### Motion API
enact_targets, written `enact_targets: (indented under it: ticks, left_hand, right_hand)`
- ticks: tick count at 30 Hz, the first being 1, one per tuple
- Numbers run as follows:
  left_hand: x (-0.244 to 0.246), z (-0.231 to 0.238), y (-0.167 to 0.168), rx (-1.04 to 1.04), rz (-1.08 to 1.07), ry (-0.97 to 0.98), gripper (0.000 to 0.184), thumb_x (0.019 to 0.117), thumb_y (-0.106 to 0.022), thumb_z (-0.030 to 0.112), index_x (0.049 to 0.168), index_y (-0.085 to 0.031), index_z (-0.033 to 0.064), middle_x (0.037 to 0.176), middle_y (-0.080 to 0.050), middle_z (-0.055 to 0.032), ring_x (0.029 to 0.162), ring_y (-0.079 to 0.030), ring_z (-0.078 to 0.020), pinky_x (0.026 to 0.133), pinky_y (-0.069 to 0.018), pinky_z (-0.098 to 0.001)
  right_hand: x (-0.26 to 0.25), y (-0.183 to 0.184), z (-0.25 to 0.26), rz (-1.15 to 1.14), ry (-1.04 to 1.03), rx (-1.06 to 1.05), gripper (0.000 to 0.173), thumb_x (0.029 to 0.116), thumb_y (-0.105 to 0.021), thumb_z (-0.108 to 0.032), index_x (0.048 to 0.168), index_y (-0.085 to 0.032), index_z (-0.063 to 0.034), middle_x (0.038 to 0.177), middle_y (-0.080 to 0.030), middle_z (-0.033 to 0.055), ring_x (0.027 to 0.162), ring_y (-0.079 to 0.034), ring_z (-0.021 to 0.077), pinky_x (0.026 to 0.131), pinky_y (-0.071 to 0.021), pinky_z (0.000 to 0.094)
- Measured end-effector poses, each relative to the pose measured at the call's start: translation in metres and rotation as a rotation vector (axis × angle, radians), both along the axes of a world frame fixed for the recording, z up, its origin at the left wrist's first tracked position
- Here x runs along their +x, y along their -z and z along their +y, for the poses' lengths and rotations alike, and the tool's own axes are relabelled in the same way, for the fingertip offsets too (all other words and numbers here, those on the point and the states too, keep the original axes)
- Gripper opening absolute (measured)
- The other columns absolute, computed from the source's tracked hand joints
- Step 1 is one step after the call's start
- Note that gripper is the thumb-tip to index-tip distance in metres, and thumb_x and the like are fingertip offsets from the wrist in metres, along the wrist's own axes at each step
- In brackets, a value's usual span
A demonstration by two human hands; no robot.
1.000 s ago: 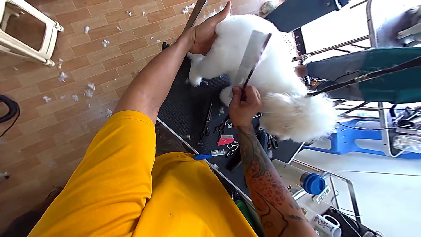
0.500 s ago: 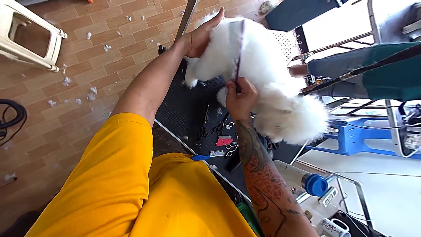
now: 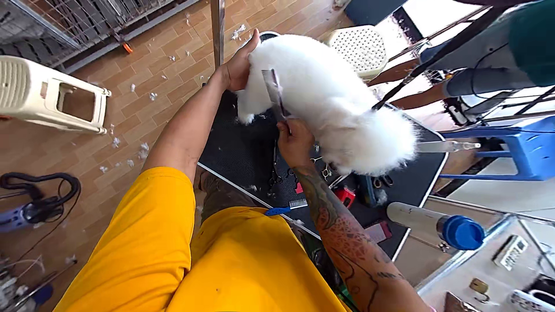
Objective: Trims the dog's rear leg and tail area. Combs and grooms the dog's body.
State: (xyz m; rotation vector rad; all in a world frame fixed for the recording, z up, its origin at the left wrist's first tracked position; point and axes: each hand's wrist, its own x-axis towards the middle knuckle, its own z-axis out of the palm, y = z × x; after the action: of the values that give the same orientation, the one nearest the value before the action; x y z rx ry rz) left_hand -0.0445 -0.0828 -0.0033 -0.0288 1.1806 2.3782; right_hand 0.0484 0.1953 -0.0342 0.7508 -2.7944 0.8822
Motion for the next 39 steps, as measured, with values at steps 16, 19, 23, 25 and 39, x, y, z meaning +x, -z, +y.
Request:
enact_targets:
  ticks: [16, 19, 23, 25, 39]
  left_hand:
    - [0.000, -0.001, 0.010, 0.066, -0.036, -0.023, 0.092, 0.0963, 0.000, 0.076, 0.128, -0.059, 0.0135, 0.110, -0.070, -0.0128, 0.101, -0.069, -0.0258, 0.083, -0.0598, -0.0477]
    - [0.000, 0.001, 0.010, 0.080, -0.037, -0.023, 0.091, 0.0962, -0.001, 0.076, 0.130, -0.058, 0.0141, 0.112, -0.069, -0.0122, 0.103, -0.069, -0.0250, 0.085, -0.0594, -0.0474]
    - [0.004, 0.000, 0.007, 0.037, -0.060, -0.056, 0.088, 0.0973, -0.002, 0.075, 0.127, -0.058, 0.0145, 0.107, -0.070, -0.0116, 0.098, -0.069, -0.0249, 0.082, -0.0599, -0.0474]
    - [0.003, -0.001, 0.011, 0.033, -0.048, -0.071, 0.088, 0.0975, -0.002, 0.075, 0.128, -0.058, 0.0139, 0.109, -0.070, -0.0123, 0.100, -0.069, -0.0254, 0.082, -0.0598, -0.0477]
    - [0.007, 0.014, 0.008, -0.236, -0.166, -0.215, 0.061, 0.1069, -0.016, 0.057, 0.112, -0.062, 0.0174, 0.094, -0.071, -0.0037, 0.086, -0.069, -0.0177, 0.073, -0.0596, -0.0391]
  right_hand:
    - [-0.014, -0.031, -0.005, -0.248, 0.069, 0.062, 0.031, 0.1066, -0.055, -0.037, 0.106, -0.068, -0.0083, 0.087, -0.067, 0.0153, 0.073, -0.066, 0.0324, 0.063, -0.0534, 0.0560]
    - [-0.020, -0.035, -0.004, -0.259, -0.015, 0.062, 0.029, 0.1050, -0.059, -0.036, 0.099, -0.067, -0.0092, 0.078, -0.063, 0.0126, 0.062, -0.060, 0.0283, 0.053, -0.0490, 0.0501]
    - [-0.025, -0.037, 0.007, -0.059, 0.019, -0.218, 0.027, 0.1055, -0.060, -0.032, 0.097, -0.067, -0.0071, 0.074, -0.058, 0.0068, 0.056, -0.051, 0.0155, 0.050, -0.0460, 0.0339]
    - [-0.024, -0.044, 0.003, -0.069, 0.066, -0.158, 0.032, 0.1057, -0.058, -0.036, 0.091, -0.063, -0.0078, 0.071, -0.054, 0.0066, 0.056, -0.050, 0.0167, 0.049, -0.0439, 0.0343]
    - [0.092, 0.033, 0.066, -0.396, 0.056, -0.150, 0.026, 0.0998, -0.063, -0.029, 0.098, -0.075, -0.0054, 0.086, -0.071, 0.0069, 0.072, -0.066, 0.0156, 0.068, -0.0575, 0.0388]
